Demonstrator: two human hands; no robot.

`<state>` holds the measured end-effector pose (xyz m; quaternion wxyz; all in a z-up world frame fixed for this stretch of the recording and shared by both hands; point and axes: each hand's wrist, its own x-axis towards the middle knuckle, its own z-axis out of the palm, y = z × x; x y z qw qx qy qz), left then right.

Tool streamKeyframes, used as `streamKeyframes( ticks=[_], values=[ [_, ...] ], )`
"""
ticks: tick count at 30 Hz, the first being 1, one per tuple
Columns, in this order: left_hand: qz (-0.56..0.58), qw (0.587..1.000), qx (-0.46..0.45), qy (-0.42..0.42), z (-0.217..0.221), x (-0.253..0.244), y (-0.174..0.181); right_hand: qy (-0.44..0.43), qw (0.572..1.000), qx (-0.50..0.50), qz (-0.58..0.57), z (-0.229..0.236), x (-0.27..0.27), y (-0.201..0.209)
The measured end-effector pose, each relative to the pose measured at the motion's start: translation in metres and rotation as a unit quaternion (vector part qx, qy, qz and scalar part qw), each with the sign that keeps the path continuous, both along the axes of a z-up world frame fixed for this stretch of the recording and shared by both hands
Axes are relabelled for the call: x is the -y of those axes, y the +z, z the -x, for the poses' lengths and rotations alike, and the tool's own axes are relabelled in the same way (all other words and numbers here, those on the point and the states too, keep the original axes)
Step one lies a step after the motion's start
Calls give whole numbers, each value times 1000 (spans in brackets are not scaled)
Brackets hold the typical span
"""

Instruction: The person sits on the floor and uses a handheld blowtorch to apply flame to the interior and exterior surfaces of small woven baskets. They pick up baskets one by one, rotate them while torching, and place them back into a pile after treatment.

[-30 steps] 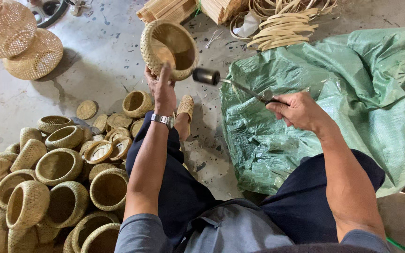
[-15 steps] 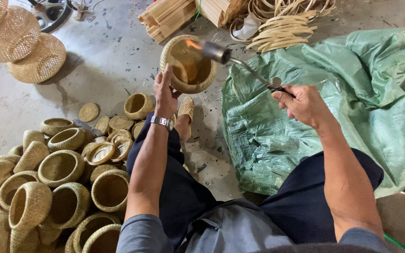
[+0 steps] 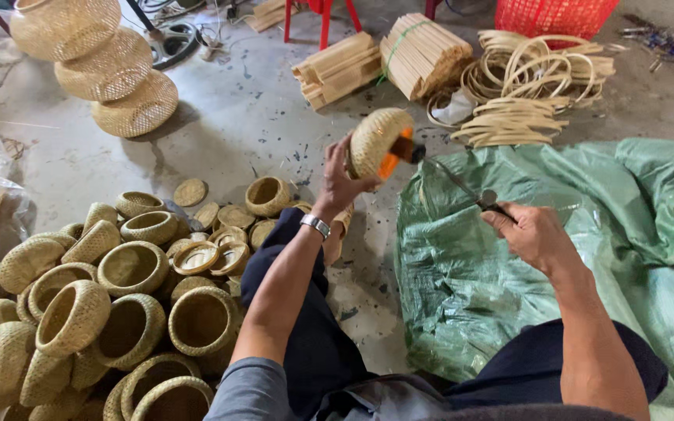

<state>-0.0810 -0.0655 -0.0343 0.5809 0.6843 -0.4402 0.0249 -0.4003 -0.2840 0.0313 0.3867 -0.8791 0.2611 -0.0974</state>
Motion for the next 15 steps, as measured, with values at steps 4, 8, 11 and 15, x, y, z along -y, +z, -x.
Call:
streamKeyframes(
  ticks=[4,8,11,15],
  values=[
    [-6,999,46,11,4,-5,4,19,991,-55,-117,-6,8,-11],
    [83,963,-249,-59,-9,-3,-3,1,980,42,-196,-1,14,-13],
    [165,862,-479,-14,-18,-14,-6,-52,977,83,-190,4,22,-13],
    [312,715,-620,88,-48,-59,7,-79,981,112,-136,12,31,-13]
  ],
)
